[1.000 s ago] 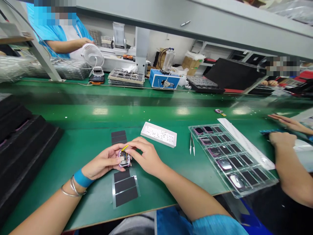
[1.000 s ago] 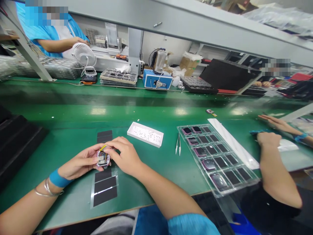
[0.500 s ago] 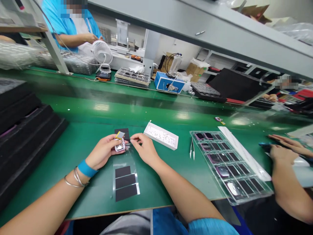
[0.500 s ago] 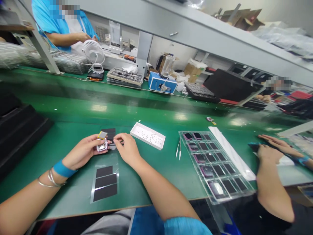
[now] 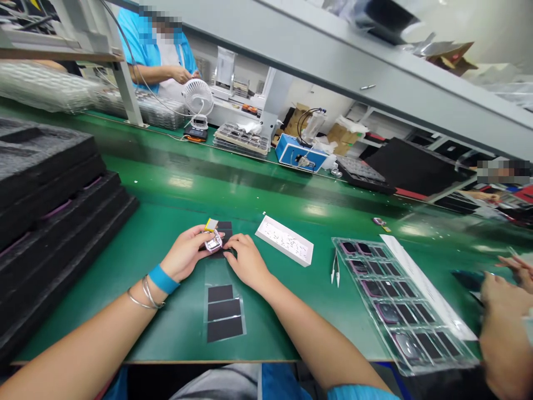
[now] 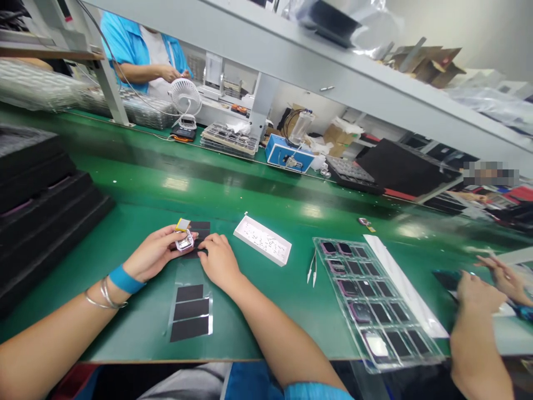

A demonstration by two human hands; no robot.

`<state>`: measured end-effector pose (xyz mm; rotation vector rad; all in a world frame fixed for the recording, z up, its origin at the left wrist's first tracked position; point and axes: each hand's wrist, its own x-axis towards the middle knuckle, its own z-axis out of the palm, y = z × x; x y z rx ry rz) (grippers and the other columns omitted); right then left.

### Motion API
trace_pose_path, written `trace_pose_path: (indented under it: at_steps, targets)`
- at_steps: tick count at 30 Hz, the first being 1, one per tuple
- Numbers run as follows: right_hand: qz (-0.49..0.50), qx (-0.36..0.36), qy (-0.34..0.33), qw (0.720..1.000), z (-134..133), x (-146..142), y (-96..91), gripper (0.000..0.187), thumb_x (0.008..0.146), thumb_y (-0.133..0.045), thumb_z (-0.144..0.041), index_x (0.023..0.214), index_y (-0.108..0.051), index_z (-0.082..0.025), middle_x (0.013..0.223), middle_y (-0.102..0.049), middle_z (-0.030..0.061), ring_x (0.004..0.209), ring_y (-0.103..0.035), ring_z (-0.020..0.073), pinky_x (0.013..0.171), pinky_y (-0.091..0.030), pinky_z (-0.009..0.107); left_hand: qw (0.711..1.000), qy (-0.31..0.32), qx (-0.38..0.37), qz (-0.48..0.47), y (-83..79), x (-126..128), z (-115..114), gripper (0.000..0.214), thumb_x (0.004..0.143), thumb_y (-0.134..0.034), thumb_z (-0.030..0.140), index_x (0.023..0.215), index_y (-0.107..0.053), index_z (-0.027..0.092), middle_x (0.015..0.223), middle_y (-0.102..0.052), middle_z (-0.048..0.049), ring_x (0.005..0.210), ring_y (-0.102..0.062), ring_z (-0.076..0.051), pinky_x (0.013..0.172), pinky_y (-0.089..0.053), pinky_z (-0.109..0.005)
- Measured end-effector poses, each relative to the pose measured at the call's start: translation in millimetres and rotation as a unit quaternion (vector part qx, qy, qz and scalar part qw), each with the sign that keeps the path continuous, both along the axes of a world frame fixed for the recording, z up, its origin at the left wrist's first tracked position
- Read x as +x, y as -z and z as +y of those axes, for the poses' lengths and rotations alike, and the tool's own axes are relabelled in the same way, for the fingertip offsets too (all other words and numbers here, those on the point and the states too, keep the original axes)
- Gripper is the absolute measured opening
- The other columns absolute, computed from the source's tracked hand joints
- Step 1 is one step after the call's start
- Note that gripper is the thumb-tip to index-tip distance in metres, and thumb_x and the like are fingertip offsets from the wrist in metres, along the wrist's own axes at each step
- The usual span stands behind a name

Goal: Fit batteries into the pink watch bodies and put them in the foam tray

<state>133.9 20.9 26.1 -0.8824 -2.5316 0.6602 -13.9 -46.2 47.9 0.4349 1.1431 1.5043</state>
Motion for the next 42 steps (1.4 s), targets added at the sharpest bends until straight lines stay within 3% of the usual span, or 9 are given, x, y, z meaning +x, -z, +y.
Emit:
trace_pose_path:
  at_steps: [7, 14, 23, 28, 32, 42]
  targets:
    - [-0.041, -0.027, 0.019, 0.999, 2.5, -9.3, -10.4, 0.007, 0.078, -0.065, -0.010, 0.083, -0.068, -0.014, 0.098, -0.058, 0.0082, 0.094, -0.050, 0.0206, 0.092, -0.041, 0.038, 1.000, -0.001, -0.013, 0.003, -1.3, -2.0, -0.5, 0.019, 0.070, -0.067, 0.015, 0.088, -0.064, 0.012, 0.092, -0.070, -0.0109, 0.082, -0.066, -0.018, 0.072, -0.054, -0.027]
    - [-0.025, -0.045, 0.056, 0.997, 9.5, -16.9, -1.5, 0.007, 0.079, -0.064, -0.011, 0.074, -0.065, -0.015, 0.092, -0.054, 0.0057, 0.092, -0.051, 0.0184, 0.091, -0.040, 0.036, 1.000, 0.012, -0.011, 0.013, 2.4, -4.0, 0.2, 0.021, 0.070, -0.068, 0.016, 0.090, -0.063, 0.013, 0.093, -0.070, -0.0107, 0.084, -0.066, -0.019, 0.072, -0.055, -0.028]
    - [0.030, -0.018, 0.009, 0.999, -2.8, -2.8, -1.7, 0.010, 0.086, -0.053, -0.009, 0.080, -0.055, -0.017, 0.100, -0.050, 0.0070, 0.099, -0.047, 0.0194, 0.091, -0.041, 0.036, 1.000, 0.016, -0.007, 0.020, 4.1, -3.8, 1.4, 0.026, 0.067, -0.070, 0.018, 0.091, -0.063, 0.013, 0.094, -0.070, -0.0108, 0.085, -0.065, -0.019, 0.076, -0.054, -0.029]
    - [0.102, -0.005, 0.036, 0.994, 3.3, 3.1, -3.0, 0.006, 0.083, -0.060, -0.013, 0.080, -0.058, -0.019, 0.096, -0.050, 0.0056, 0.097, -0.049, 0.0196, 0.092, -0.041, 0.037, 1.000, 0.016, -0.010, 0.021, 2.2, -3.2, 0.7, 0.025, 0.067, -0.071, 0.017, 0.090, -0.063, 0.013, 0.095, -0.070, -0.0115, 0.084, -0.065, -0.019, 0.077, -0.054, -0.029]
    - [0.037, -0.006, 0.044, 0.998, 7.2, -4.4, 2.3, 0.006, 0.078, -0.068, -0.016, 0.079, -0.063, -0.019, 0.099, -0.051, 0.0057, 0.098, -0.048, 0.0212, 0.091, -0.041, 0.039, 1.000, 0.010, -0.016, 0.015, 0.2, -2.5, 0.9, 0.023, 0.067, -0.070, 0.016, 0.089, -0.063, 0.013, 0.093, -0.070, -0.0111, 0.082, -0.066, -0.018, 0.074, -0.054, -0.029]
    - [-0.022, 0.035, -0.007, 0.999, 0.4, -6.2, 4.1, 0.007, 0.086, -0.055, -0.012, 0.082, -0.056, -0.018, 0.101, -0.052, 0.0065, 0.096, -0.045, 0.0209, 0.085, -0.041, 0.037, 1.000, 0.009, -0.022, 0.012, -1.5, -2.3, 0.8, 0.023, 0.067, -0.069, 0.015, 0.089, -0.063, 0.013, 0.092, -0.070, -0.0104, 0.080, -0.065, -0.018, 0.073, -0.054, -0.028]
